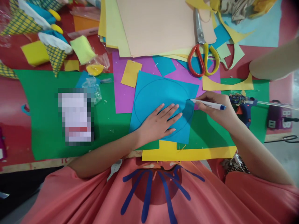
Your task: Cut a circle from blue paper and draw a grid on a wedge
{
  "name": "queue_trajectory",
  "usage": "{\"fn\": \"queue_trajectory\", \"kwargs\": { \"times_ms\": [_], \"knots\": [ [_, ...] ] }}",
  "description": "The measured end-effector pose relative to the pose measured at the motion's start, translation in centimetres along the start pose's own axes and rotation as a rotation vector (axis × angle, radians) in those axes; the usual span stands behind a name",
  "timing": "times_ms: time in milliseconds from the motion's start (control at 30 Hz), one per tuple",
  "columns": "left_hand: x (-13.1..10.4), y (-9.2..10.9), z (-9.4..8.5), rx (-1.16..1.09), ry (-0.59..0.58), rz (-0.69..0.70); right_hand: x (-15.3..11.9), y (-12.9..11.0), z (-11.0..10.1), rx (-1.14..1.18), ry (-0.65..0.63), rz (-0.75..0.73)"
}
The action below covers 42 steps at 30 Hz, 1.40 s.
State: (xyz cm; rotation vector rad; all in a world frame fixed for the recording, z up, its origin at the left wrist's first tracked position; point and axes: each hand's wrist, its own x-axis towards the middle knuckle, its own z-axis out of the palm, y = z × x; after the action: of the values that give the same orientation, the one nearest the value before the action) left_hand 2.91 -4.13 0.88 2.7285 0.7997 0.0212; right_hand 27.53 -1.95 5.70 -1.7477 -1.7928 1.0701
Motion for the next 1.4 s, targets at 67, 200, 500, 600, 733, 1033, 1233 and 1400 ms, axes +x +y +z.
{"fn": "queue_trajectory", "kwargs": {
  "times_ms": [67,200,500,600,733,1033,1233,1400],
  "knots": [
    [0.0,0.0,0.0,0.000,-0.006,-0.004,-0.5,0.1,-0.1,-0.018,-0.004,0.002],
    [0.0,0.0,0.0,-0.002,-0.015,-0.006,-1.3,0.2,-0.3,-0.055,-0.032,0.015],
    [0.1,-0.1,-0.1,-0.001,-0.020,-0.002,-2.1,0.3,-0.4,-0.048,-0.102,0.043],
    [0.1,0.0,-0.1,-0.001,-0.013,-0.002,-2.2,-0.2,-0.7,-0.001,-0.135,0.080],
    [0.1,0.0,0.1,-0.010,0.019,-0.010,-2.2,-1.5,-2.5,0.096,0.005,0.086],
    [0.1,-1.0,-1.2,-0.019,0.069,-0.332,-1.6,-0.7,-1.7,0.216,0.160,0.056],
    [0.3,-2.1,-1.4,-0.014,0.046,-0.299,0.7,-0.6,1.6,0.373,0.087,-0.013],
    [0.3,-2.3,-1.4,-0.027,0.031,-0.300,4.2,-1.2,3.3,0.320,0.103,-0.052]
  ]
}}
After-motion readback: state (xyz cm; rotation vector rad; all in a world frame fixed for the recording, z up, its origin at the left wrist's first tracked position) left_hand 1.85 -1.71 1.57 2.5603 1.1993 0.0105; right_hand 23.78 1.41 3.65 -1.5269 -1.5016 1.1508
